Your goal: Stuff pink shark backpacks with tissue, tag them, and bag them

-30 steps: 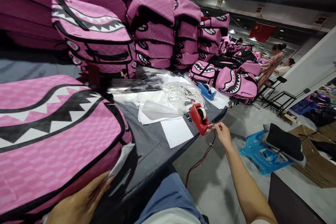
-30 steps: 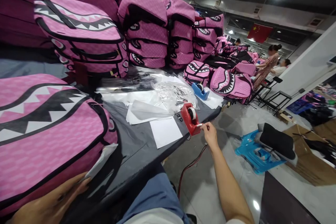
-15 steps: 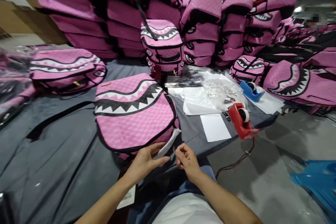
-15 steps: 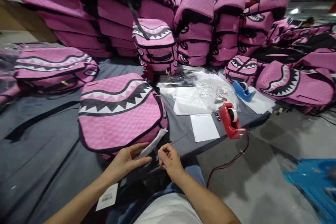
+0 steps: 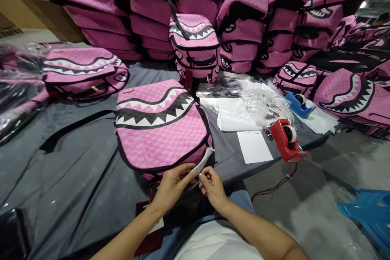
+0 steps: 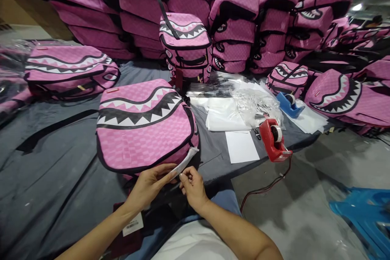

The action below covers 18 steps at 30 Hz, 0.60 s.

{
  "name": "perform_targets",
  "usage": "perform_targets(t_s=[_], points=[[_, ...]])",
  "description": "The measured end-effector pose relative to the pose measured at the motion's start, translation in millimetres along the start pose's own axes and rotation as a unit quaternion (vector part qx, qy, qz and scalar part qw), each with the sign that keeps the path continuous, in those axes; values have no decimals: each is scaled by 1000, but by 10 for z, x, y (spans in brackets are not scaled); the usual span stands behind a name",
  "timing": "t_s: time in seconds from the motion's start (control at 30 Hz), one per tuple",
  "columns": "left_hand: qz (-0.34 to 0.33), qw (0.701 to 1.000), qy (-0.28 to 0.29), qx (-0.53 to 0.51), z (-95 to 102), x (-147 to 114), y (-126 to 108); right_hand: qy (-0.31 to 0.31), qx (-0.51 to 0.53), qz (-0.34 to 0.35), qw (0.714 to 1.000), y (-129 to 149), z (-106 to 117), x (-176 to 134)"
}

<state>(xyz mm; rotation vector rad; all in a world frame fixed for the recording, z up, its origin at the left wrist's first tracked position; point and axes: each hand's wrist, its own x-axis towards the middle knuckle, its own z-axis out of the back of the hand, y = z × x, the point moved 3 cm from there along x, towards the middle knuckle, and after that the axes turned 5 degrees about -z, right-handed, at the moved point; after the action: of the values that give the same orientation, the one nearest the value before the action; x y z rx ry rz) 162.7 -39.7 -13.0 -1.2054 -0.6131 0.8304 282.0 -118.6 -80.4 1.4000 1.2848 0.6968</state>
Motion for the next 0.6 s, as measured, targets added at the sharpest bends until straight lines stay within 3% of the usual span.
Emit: perform_targets(t_s=[0.23,0.33,0.47,0.6], points=[[-44,996,-8,79,11,-75,41,61,29,-75,995,41,-61,256],[-84,991,-13,105,6,-119,53,39,41,-111,992,44,-88,311],[-96,988,-1,122,-20,-123,54,-5,79,-142,987,65,6,153],[-130,983,-3,131,-45,-118,55,88,186,-191,960,178,69,-78]])
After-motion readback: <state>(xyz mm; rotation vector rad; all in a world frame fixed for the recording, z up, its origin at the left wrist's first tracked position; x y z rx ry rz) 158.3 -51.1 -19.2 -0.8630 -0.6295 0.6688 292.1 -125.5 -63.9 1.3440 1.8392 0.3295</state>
